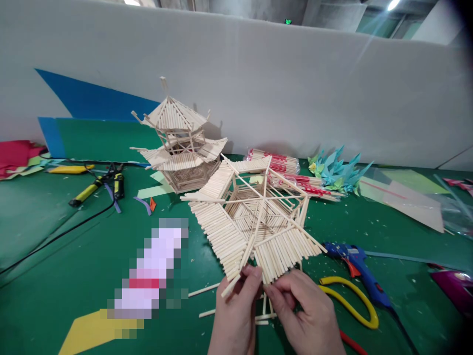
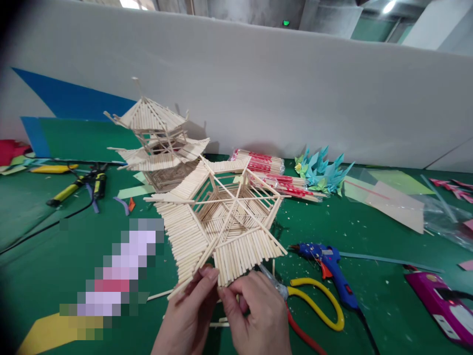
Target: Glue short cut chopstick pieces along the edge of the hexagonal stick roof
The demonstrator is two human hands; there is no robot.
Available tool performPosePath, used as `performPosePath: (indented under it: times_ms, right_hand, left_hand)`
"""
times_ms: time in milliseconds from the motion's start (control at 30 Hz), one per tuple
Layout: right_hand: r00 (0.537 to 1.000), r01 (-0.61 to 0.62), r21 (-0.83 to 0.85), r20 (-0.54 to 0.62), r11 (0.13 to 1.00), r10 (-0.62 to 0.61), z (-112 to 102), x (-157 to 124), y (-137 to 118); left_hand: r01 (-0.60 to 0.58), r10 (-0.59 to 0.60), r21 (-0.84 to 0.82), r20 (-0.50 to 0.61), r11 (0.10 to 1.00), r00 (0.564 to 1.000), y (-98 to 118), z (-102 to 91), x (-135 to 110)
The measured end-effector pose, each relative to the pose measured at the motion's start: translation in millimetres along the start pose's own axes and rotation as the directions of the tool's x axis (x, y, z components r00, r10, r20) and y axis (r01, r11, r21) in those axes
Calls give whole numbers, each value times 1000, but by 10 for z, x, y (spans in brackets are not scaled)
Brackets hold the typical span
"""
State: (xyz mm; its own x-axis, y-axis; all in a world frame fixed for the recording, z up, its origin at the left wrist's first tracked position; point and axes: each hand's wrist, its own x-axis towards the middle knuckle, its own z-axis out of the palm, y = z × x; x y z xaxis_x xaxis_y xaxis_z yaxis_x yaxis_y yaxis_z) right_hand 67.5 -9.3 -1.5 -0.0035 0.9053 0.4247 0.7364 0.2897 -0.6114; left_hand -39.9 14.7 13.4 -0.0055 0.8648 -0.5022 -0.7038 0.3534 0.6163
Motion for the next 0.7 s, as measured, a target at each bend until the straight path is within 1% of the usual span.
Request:
performPosePath:
  times_ms: [133,433,533,700]
  right_hand:
    - [1000,15,9,16,1000,-15,-18,-2,14]
    - [999,24,-14,-21,1000,-24,-25,9,13]
    - [999,33,-23,-42,999,-34,-18,15,21]
    - [999,9,-29,-35,1000,-10,3,-3,48]
  left_hand:
    - [11,-11,4,2,1000,1000,39,29,-15]
    - [3,-3,27,6,1000,1000,67,71,-8]
    - [2,-2,30,2,1000,1000,61,64,-5]
    - [-11,12,30,-2,999,1000,39,38,7]
